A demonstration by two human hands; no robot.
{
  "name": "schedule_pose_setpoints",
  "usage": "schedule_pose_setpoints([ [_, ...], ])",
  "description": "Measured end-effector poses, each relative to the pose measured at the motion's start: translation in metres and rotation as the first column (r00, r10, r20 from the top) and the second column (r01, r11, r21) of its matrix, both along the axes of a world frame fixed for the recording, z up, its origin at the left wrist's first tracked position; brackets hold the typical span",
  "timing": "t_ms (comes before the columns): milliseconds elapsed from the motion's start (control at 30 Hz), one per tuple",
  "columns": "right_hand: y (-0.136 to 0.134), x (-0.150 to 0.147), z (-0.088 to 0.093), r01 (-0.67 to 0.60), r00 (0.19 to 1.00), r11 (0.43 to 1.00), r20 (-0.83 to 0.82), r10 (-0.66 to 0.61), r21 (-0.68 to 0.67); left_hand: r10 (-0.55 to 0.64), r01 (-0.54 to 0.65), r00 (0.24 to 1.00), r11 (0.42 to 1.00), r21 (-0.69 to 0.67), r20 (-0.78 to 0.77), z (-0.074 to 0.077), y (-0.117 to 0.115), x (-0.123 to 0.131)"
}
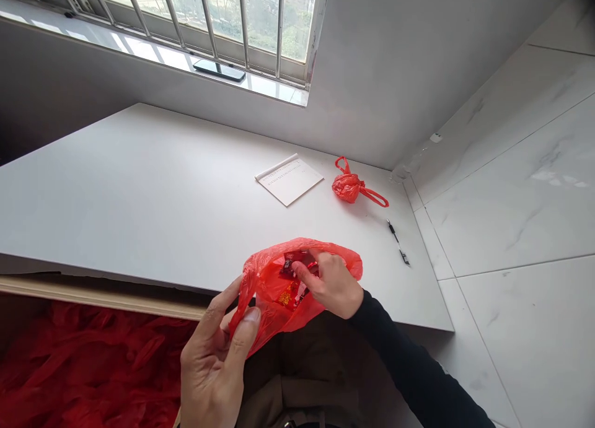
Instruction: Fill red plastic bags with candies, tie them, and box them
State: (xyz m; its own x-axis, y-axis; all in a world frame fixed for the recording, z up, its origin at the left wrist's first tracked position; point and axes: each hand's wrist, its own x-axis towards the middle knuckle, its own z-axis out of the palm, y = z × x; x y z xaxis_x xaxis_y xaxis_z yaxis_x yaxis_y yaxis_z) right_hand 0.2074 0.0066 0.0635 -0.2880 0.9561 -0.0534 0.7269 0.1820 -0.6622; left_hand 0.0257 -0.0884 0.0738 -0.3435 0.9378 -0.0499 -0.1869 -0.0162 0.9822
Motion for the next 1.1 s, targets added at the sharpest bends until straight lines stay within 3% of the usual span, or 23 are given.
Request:
schedule_pose_setpoints([
  [67,-0.003,0.002,0.0,-0.059,0.997,0.998,-0.046,0.058,-0.023,-0.002,0.002,1.0,1.0,-0.007,0.014,0.001,0.0,0.001],
  [267,-0.011,0.012,-0.021,-0.17,0.935,0.983,0.305,0.182,-0.065,-0.029,0.03,0.999,1.0,-0.007,0.044,0.002,0.001,0.004],
  [367,-0.011,0.013,-0.024,-0.202,0.932,0.977,0.294,0.213,-0.068,-0.021,0.022,0.999,1.0,-0.016,0.025,0.001,0.001,0.005],
  [467,-0.006,0.013,-0.013,-0.226,0.944,0.973,0.237,0.23,-0.044,-0.017,0.017,1.0,1.0,-0.024,0.02,0.003,0.001,0.005],
  [600,0.002,0.02,-0.001,-0.186,0.921,0.983,0.348,0.177,-0.009,-0.018,0.018,1.0,1.0,-0.015,0.025,0.006,0.001,0.004],
  [867,-0.002,0.021,-0.025,-0.123,0.837,0.992,0.536,0.111,-0.013,-0.061,0.061,0.998,0.998,-0.008,-0.034,0.005,0.001,0.007],
  [1100,-0.003,0.027,-0.014,-0.069,0.836,0.996,0.548,0.029,0.053,-0.067,0.066,0.997,0.998,-0.012,-0.04,0.004,0.001,0.007],
])
